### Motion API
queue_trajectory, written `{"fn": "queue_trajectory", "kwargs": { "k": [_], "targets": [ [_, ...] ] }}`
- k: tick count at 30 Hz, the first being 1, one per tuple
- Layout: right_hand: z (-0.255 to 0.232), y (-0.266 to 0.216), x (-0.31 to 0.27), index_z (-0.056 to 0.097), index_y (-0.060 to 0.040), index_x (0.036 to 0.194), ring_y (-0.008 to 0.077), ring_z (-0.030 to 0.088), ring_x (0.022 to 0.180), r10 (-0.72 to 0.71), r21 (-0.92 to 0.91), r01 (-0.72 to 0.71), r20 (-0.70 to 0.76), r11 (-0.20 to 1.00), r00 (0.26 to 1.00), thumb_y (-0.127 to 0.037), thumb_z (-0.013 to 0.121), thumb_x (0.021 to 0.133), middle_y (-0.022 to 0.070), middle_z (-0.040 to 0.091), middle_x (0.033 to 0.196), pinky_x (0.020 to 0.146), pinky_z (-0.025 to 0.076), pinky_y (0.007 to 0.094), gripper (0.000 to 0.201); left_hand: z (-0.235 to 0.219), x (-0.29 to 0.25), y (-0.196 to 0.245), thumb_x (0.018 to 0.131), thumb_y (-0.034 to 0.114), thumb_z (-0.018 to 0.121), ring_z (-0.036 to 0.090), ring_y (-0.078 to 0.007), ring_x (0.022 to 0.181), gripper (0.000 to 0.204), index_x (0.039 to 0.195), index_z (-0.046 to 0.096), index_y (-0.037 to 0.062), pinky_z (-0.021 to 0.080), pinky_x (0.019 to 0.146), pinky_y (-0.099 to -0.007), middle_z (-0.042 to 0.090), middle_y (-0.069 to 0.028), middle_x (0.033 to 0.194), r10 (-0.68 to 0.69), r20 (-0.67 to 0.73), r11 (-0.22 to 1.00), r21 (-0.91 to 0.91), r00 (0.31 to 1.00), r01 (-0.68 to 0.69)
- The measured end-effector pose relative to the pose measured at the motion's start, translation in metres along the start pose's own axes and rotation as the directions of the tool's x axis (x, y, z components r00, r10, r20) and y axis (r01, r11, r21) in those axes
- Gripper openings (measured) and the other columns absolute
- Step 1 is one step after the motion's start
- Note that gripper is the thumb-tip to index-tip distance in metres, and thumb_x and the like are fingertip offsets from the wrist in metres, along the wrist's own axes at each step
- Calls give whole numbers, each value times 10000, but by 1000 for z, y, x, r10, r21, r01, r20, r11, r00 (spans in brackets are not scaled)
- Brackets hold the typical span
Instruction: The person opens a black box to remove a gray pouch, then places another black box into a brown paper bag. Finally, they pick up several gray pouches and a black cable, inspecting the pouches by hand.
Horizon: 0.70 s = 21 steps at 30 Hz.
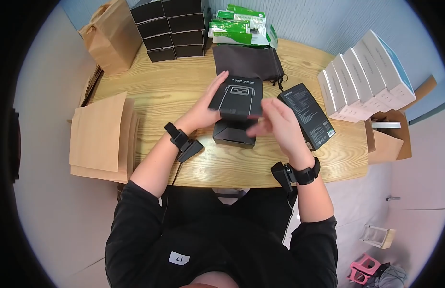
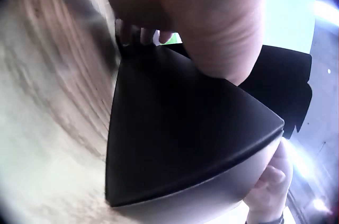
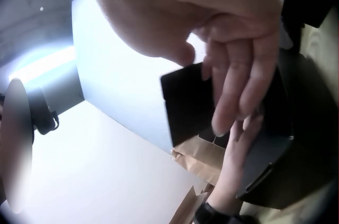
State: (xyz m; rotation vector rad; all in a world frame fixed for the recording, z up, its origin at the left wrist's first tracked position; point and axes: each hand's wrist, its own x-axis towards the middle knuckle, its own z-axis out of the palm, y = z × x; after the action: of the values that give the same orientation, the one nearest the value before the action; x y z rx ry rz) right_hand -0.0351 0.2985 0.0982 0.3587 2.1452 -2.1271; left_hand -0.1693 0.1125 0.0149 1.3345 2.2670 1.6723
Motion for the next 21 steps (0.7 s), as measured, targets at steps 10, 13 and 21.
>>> {"fn": "queue_trajectory", "kwargs": {
  "k": [10, 13, 21],
  "targets": [
    [-1, 18, -3, 534, 41, 1171, 144, 588, 908, -303, -48, 314, 154, 948, 940, -207, 339, 1002, 78, 644, 1034, 834, 427, 262, 358, 1, 6, -4, 864, 108, 625, 501, -99, 891, 135, 966, 554, 56, 437, 777, -232, 593, -10, 952, -42, -236, 983, -182, 971, -2],
    [4, 13, -15, 602, -17, 1110, 184, 600, 914, -312, -311, 390, 271, 867, 910, -162, 531, 905, 104, 642, 1022, 792, 453, 287, 261, 0, 7, -3, 935, 263, 572, 357, -17, 590, 270, 779, 553, 43, 324, 530, -196, 436, 77, 637, -331, -202, 886, -402, 922, 230],
    [31, 19, -17, 626, -36, 828, 276, 512, 870, -471, -690, 622, 437, 371, 766, -197, 736, 720, 105, 484, 947, 724, 447, 350, 223, 13, 7, -10, 891, 247, 620, 548, -104, 812, 468, 1240, 412, 15, 466, 692, -234, 538, -87, 1026, -408, -184, 774, -589, 894, 232]
  ]
}}
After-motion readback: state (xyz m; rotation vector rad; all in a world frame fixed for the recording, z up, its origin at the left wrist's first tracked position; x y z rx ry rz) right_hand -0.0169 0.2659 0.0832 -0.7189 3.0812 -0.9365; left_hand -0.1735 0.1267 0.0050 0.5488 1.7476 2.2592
